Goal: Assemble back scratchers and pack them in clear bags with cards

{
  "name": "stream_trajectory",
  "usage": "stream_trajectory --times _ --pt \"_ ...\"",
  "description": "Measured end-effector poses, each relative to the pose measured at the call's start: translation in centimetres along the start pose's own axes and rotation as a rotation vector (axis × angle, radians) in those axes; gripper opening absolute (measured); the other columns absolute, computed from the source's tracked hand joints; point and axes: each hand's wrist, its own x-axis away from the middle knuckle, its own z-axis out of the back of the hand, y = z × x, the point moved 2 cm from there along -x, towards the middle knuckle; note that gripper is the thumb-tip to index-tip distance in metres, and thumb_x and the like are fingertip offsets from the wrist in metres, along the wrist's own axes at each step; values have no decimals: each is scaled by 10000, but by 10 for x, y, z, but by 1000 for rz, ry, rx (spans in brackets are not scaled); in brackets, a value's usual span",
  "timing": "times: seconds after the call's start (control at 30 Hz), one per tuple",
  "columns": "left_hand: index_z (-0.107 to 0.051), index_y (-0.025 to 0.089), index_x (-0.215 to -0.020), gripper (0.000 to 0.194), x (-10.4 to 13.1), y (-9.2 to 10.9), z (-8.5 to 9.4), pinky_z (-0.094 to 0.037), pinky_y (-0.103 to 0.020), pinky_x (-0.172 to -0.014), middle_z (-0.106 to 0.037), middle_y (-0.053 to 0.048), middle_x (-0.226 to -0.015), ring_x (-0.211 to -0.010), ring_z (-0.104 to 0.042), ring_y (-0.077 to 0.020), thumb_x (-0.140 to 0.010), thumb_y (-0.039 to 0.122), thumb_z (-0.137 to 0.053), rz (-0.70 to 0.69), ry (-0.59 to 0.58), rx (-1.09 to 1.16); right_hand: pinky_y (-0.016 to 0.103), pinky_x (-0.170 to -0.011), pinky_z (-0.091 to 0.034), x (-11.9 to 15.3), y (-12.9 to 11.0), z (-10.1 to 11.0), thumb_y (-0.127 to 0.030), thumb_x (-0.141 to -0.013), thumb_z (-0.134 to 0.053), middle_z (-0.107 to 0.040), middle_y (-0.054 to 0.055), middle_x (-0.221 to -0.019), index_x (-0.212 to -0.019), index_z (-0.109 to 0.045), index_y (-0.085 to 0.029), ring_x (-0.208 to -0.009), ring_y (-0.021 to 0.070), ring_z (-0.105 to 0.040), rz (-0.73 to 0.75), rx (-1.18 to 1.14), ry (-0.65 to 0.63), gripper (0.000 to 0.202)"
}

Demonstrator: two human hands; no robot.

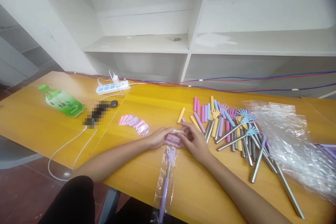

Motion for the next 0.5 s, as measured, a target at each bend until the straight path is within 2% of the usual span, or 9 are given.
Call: stream_trajectory --times 0.1,0.2,0.3,0.4,0.5 --pt "-686 103 -1286 722 4 3 -4 -572 -471 -938 -738 -233 -1189 -1002 -758 -310 -863 689 -697 5 -88 -53 314 -646 -487 -2 0 4 -362 -986 -654 -622 27 -892 -1098 -679 -245 -725 163 -577 -9 -32 92 164" --pt "-595 181 -1395 691 6 3 -5 -580 -443 -918 -722 -208 -1243 -935 -778 -271 -843 537 -807 -5 -148 -129 313 -640 -471 -3 1 7 -369 -985 -653 -631 26 -863 -956 -677 -231 -704 158 -565 -30 -39 143 142" --pt "-548 202 -1426 738 6 0 -3 -585 -415 -897 -714 -202 -1269 -883 -782 -241 -806 438 -870 -12 -148 -199 312 -655 -479 -4 0 8 -357 -992 -644 -623 15 -856 -1040 -669 -235 -705 156 -574 -40 -82 155 134" --pt "-621 140 -1326 649 6 -1 -1 -582 -381 -871 -739 -212 -1203 -888 -776 -242 -834 513 -821 22 -119 -243 336 -744 -507 -5 -1 11 -334 -1016 -608 -613 20 -908 -1212 -657 -248 -743 160 -581 -27 -57 220 219" --pt "-691 106 -1193 591 6 -1 -1 -572 -352 -850 -765 -200 -1118 -894 -766 -241 -844 574 -784 51 -90 -275 340 -759 -506 -5 -2 13 -326 -1041 -560 -607 32 -925 -1184 -693 -257 -790 173 -591 -18 13 166 206"
